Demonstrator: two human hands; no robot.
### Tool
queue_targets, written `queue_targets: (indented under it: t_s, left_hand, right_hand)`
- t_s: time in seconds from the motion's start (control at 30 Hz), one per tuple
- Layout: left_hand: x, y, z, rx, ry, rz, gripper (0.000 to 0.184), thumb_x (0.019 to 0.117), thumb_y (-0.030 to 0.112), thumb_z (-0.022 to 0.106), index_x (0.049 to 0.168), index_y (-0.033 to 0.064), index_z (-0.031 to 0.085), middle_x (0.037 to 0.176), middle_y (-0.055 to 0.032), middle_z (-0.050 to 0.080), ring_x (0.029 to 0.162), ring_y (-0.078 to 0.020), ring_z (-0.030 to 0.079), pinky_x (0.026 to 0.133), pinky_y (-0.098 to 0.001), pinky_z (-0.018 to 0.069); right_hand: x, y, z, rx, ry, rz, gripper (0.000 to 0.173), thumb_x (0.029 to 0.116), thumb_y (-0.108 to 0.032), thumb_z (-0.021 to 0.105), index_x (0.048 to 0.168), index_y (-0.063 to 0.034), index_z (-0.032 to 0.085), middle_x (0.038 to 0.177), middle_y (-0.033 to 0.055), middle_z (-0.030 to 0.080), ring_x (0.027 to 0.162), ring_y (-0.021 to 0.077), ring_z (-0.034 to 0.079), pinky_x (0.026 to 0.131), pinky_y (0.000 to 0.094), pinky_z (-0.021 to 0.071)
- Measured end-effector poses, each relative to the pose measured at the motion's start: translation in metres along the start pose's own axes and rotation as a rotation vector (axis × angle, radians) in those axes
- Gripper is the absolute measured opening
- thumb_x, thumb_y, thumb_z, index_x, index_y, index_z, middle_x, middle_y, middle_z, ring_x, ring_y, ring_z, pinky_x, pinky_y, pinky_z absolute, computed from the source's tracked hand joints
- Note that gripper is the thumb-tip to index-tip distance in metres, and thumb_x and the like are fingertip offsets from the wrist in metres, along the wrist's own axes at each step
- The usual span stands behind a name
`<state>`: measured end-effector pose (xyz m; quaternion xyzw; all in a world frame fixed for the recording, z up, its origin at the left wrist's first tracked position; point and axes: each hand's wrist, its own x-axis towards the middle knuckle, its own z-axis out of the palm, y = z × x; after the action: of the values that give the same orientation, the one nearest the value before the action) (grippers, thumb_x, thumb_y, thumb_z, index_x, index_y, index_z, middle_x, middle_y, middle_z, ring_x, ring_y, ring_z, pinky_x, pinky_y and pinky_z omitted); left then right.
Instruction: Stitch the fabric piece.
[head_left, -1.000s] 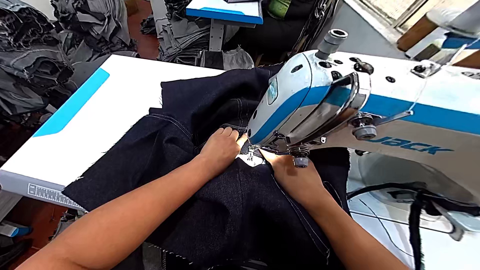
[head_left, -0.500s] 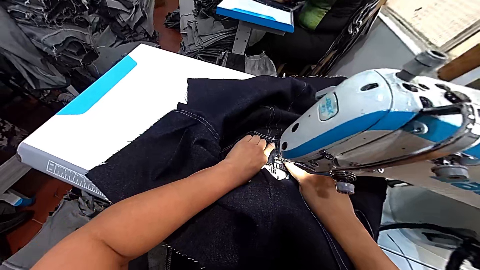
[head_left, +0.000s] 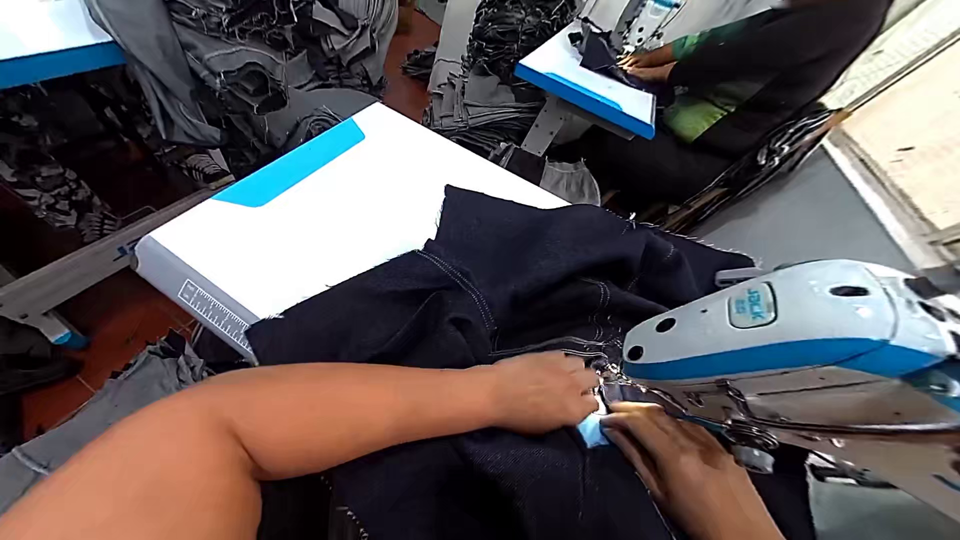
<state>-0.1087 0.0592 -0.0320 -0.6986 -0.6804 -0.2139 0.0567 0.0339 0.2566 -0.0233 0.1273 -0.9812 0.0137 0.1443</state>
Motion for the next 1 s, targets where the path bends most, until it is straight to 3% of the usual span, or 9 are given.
queue_targets:
  t_s: [0.13,0.2,0.27,0.37,0.5,0.7,0.77,0.9,1.0]
  left_hand:
    - [-0.006,0.085,-0.031,0.023,-0.829,-0.045,0.033,0.1086,0.010,0.042,0.134,0.0048,0.063,0.133,-0.0159,0.064,0.130,-0.0333,0.056,0.111,-0.0520,0.0405]
    - [-0.067,0.094,0.045,-0.100,-0.359,0.162,0.024,0.0968,0.006,0.055,0.085,0.0051,0.076,0.080,-0.0156,0.071,0.079,-0.0364,0.069,0.082,-0.0589,0.0529]
    - [-0.081,0.117,0.040,-0.111,-0.515,0.088,0.025,0.0959,-0.001,0.054,0.084,0.0032,0.076,0.075,-0.0185,0.069,0.068,-0.0399,0.069,0.062,-0.0600,0.0547]
    - [-0.042,0.142,-0.036,-0.065,-1.021,0.011,0.036,0.1081,-0.001,0.034,0.140,-0.0059,0.051,0.137,-0.0284,0.057,0.120,-0.0470,0.060,0.098,-0.0579,0.0491]
    - [-0.047,0.137,-0.005,0.044,-0.503,0.334,0.029,0.0977,-0.004,0.056,0.122,0.0027,0.070,0.124,-0.0156,0.068,0.119,-0.0334,0.062,0.103,-0.0469,0.0457]
    - [-0.026,0.133,-0.070,0.080,-1.119,-0.301,0.022,0.1028,0.000,0.047,0.119,-0.0087,0.060,0.100,-0.0298,0.066,0.097,-0.0494,0.066,0.078,-0.0622,0.0520]
    - [-0.035,0.129,-0.079,0.204,-1.144,-0.183,0.019,0.0991,-0.005,0.050,0.107,-0.0116,0.066,0.106,-0.0276,0.066,0.102,-0.0451,0.065,0.082,-0.0579,0.0522]
    - [-0.061,0.121,-0.024,0.294,-0.329,0.471,0.025,0.0964,-0.008,0.052,0.106,0.0043,0.072,0.121,-0.0093,0.069,0.117,-0.0257,0.064,0.099,-0.0448,0.0494]
    - [-0.045,0.123,0.017,0.205,-0.280,0.433,0.032,0.0987,-0.008,0.048,0.122,0.0045,0.067,0.130,-0.0117,0.066,0.122,-0.0287,0.062,0.093,-0.0420,0.0519]
  right_hand:
    - [-0.011,-0.035,-0.027,0.261,-0.363,-0.136,0.027,0.0959,-0.028,0.064,0.092,-0.0023,0.070,0.083,0.0164,0.070,0.073,0.0356,0.072,0.059,0.0561,0.0565]
    - [-0.009,-0.057,-0.048,0.301,-0.771,-0.118,0.038,0.0965,-0.039,0.068,0.089,-0.0016,0.072,0.079,0.0200,0.070,0.076,0.0420,0.071,0.064,0.0634,0.0533]
    - [0.001,-0.078,-0.063,0.134,-1.224,-0.081,0.047,0.0994,-0.045,0.064,0.101,0.0006,0.072,0.093,0.0265,0.071,0.093,0.0485,0.069,0.079,0.0674,0.0510]
    - [0.003,-0.093,-0.067,-0.080,-1.575,-0.047,0.026,0.1026,-0.018,0.058,0.110,0.0047,0.069,0.111,0.0295,0.068,0.109,0.0498,0.064,0.088,0.0668,0.0478]
    - [0.000,-0.105,-0.081,-0.196,-1.648,-0.016,0.025,0.1038,-0.014,0.054,0.111,0.0063,0.067,0.114,0.0283,0.067,0.111,0.0468,0.063,0.090,0.0640,0.0475]
    - [-0.009,-0.099,-0.119,-0.340,-1.514,0.203,0.027,0.1035,-0.014,0.054,0.108,0.0077,0.069,0.114,0.0276,0.068,0.111,0.0463,0.064,0.088,0.0620,0.0497]
    - [-0.004,-0.097,-0.128,-0.377,-1.480,0.321,0.030,0.1042,-0.018,0.053,0.107,0.0087,0.067,0.114,0.0276,0.067,0.112,0.0458,0.064,0.088,0.0601,0.0503]
    - [-0.005,-0.104,-0.114,-0.340,-1.470,0.398,0.040,0.1019,-0.025,0.061,0.117,0.0123,0.063,0.122,0.0308,0.064,0.116,0.0468,0.062,0.092,0.0601,0.0495]
    - [-0.007,-0.107,-0.103,-0.315,-1.461,0.414,0.036,0.1006,-0.018,0.062,0.117,0.0138,0.061,0.123,0.0316,0.062,0.117,0.0473,0.061,0.092,0.0595,0.0497]
